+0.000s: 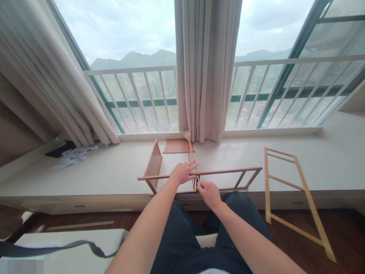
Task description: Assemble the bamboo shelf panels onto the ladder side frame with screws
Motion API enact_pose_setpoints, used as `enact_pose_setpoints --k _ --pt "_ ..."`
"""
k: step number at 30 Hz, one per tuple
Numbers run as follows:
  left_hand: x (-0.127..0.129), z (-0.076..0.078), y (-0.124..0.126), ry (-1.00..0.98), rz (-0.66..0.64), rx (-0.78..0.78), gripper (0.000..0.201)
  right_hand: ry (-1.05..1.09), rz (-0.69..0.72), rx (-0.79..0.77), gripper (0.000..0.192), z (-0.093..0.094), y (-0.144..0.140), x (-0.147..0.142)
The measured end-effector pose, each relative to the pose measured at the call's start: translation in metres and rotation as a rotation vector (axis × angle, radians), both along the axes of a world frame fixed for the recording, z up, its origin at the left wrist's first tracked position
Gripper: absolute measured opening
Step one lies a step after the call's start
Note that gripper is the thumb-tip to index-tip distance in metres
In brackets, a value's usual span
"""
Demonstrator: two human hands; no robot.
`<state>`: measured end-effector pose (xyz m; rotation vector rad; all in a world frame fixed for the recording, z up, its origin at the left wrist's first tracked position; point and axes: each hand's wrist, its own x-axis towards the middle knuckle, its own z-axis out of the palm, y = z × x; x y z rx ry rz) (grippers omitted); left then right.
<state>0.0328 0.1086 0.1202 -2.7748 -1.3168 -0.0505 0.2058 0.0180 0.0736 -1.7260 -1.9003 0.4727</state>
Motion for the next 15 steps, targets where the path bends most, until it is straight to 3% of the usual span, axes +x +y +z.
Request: enact_pose_setpoints --k 15 --pt "-0.0008 -0.0034 0.0010 -0.003 -0.008 0.010 0.067 -0.181 0.004 -0.044 0.035 0.0054 0.0032 -0.0008"
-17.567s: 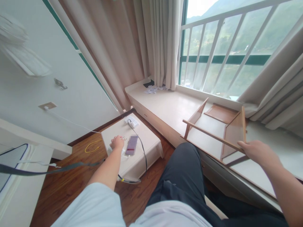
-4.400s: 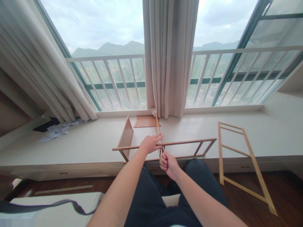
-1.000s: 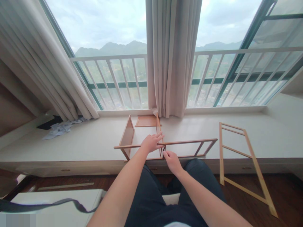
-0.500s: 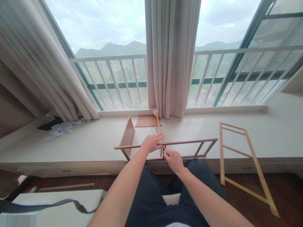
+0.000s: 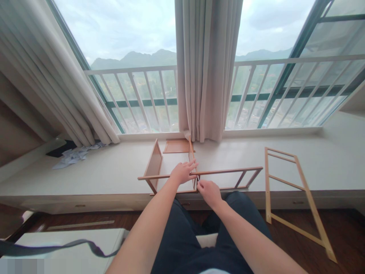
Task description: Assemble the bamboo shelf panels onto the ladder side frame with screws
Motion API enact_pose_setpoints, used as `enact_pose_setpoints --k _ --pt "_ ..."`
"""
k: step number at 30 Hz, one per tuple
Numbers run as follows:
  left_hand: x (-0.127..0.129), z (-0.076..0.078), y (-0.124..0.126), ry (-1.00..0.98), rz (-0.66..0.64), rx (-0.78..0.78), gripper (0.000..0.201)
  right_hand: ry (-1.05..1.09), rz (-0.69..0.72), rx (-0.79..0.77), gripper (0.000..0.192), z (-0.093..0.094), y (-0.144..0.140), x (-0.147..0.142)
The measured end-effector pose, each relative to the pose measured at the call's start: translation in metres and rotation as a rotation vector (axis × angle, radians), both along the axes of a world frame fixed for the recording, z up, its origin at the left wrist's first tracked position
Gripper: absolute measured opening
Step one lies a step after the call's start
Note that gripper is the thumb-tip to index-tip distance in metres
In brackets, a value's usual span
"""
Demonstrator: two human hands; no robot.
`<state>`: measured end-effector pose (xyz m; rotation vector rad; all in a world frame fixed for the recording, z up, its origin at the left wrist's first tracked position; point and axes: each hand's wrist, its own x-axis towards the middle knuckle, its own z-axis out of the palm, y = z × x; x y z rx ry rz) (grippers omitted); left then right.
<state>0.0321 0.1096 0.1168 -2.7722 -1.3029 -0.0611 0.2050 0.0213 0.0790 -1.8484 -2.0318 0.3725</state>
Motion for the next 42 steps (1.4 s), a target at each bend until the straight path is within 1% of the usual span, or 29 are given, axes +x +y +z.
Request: enact_pose_setpoints --k 6,10,12,14,18,21,23,26,29,33,34,37,42 --pt "0.000 0.000 -0.001 0.010 0.003 -0.004 0.067 -0.044 0.015 -0.019 0.033 0.005 0.002 -0.001" --pt "-0.001 -0.001 0.000 0.005 0.000 0.003 0.067 -0.040 0.008 -0.029 0.034 0.002 0.001 -0.002" --pt "-0.001 -0.002 0.001 0.003 -0.001 0.008 0.067 -0.006 -0.007 -0.039 0.035 0.000 0.000 -0.002" --pt "-0.001 -0.002 0.001 0.005 -0.001 0.014 0.067 0.119 -0.029 -0.053 0.036 -0.004 0.000 -0.003" --pt "0.000 -0.001 0.001 0.012 0.003 0.020 0.067 0.548 -0.061 -0.085 0.040 -0.011 0.002 -0.004" --pt "0.000 -0.001 0.001 0.009 0.000 0.019 0.067 0.703 -0.036 -0.119 0.044 -0.018 0.005 -0.008" --pt "0.000 -0.002 0.001 0.005 0.002 0.018 0.067 0.817 -0.014 -0.177 0.048 -0.023 0.006 -0.011" --pt "0.000 -0.001 0.001 0.006 0.001 0.017 0.068 0.998 0.023 -0.321 0.052 -0.026 0.006 -0.017" --pt "0.001 0.001 0.000 0.010 0.003 0.012 0.067 1.166 0.077 -0.461 0.054 -0.025 0.003 -0.020" --pt "0.001 0.004 -0.002 0.012 0.006 0.001 0.067 1.651 0.216 -0.738 0.056 -0.022 0.000 -0.016" --pt "0.001 0.005 -0.003 0.010 0.005 -0.001 0.066 1.744 0.241 -0.796 0.056 -0.021 0.000 -0.015" --pt "0.002 0.005 -0.003 0.001 0.001 -0.004 0.066 1.842 0.263 -0.872 0.055 -0.020 0.001 -0.014" --pt "0.001 0.004 -0.003 -0.001 0.001 0.001 0.066 1.802 0.220 -0.873 0.055 -0.017 0.001 -0.013"
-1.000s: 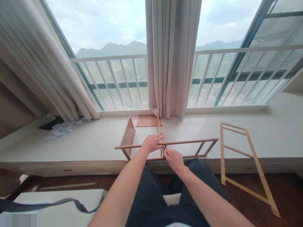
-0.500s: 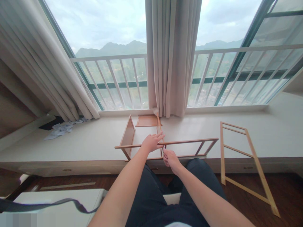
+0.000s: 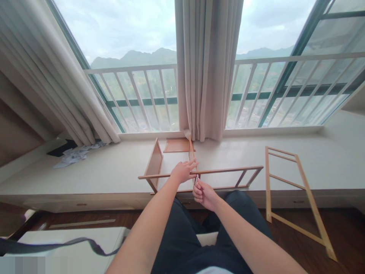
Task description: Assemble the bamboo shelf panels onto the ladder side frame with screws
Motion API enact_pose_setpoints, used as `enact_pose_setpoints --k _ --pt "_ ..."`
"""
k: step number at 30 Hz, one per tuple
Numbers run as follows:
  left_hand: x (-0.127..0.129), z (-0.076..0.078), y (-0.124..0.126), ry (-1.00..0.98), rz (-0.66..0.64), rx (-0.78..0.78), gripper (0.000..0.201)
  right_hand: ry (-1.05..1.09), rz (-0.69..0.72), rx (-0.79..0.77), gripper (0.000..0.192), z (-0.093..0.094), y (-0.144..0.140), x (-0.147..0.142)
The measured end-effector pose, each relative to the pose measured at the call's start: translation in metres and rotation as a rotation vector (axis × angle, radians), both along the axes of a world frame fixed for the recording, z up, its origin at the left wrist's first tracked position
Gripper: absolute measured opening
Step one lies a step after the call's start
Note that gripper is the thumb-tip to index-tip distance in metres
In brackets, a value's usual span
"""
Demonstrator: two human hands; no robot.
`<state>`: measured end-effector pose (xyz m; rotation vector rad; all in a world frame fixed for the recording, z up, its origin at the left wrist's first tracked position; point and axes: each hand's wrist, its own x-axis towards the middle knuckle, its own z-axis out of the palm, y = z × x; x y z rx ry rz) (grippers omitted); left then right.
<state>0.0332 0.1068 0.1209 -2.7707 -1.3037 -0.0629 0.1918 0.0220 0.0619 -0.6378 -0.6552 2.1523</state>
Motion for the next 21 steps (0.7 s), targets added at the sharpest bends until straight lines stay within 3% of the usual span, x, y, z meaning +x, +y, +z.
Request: enact_pose_setpoints --k 8,14,21 --pt "-0.001 -0.001 0.001 0.007 0.006 0.002 0.068 -0.172 -0.019 0.113 0.054 -0.006 -0.007 0.001" --pt "-0.001 -0.005 0.003 0.011 -0.007 0.018 0.069 -0.889 -0.243 0.464 0.048 -0.015 -0.001 0.002" --pt "-0.001 -0.004 0.003 0.005 0.006 0.009 0.068 -1.225 -0.389 0.700 0.041 -0.005 0.005 0.012"
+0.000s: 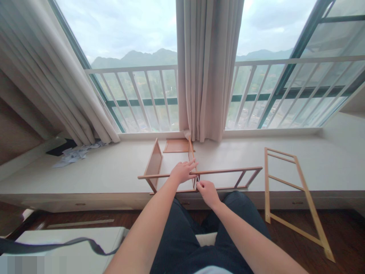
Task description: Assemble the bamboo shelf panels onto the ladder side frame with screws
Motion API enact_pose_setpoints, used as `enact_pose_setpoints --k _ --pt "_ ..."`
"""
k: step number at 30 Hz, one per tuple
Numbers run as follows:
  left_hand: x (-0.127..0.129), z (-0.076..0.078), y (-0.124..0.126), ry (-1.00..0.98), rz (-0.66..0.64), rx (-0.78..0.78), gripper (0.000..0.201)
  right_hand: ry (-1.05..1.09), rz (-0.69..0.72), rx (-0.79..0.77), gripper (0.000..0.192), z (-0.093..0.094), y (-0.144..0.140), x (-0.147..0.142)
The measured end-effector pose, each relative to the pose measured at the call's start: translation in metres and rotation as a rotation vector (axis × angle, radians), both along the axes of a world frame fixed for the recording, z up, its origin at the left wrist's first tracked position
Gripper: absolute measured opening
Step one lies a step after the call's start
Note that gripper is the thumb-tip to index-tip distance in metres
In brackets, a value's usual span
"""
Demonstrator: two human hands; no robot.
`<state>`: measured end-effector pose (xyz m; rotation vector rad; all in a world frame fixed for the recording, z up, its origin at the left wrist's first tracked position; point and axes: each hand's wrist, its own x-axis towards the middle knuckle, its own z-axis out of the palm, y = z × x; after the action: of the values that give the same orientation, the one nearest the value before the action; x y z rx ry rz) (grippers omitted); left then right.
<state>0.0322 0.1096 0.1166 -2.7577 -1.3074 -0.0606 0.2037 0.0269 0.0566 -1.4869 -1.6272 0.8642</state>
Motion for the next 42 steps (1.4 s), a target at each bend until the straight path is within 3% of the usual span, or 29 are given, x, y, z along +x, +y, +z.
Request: enact_pose_setpoints --k 10,26,35,42 --pt "0.000 0.000 0.000 -0.003 -0.005 -0.006 0.066 -0.303 -0.023 0.010 0.040 0.015 0.001 0.000" --pt "0.000 0.003 -0.001 0.000 -0.008 -0.013 0.068 -0.505 -0.035 -0.041 0.037 0.028 0.000 -0.004" --pt "0.000 0.002 -0.001 0.001 -0.007 -0.007 0.067 -0.418 -0.021 -0.072 0.038 0.025 0.002 -0.004" --pt "0.001 0.004 -0.002 0.012 -0.011 -0.003 0.067 -0.133 0.034 -0.085 0.044 0.014 0.007 -0.004"
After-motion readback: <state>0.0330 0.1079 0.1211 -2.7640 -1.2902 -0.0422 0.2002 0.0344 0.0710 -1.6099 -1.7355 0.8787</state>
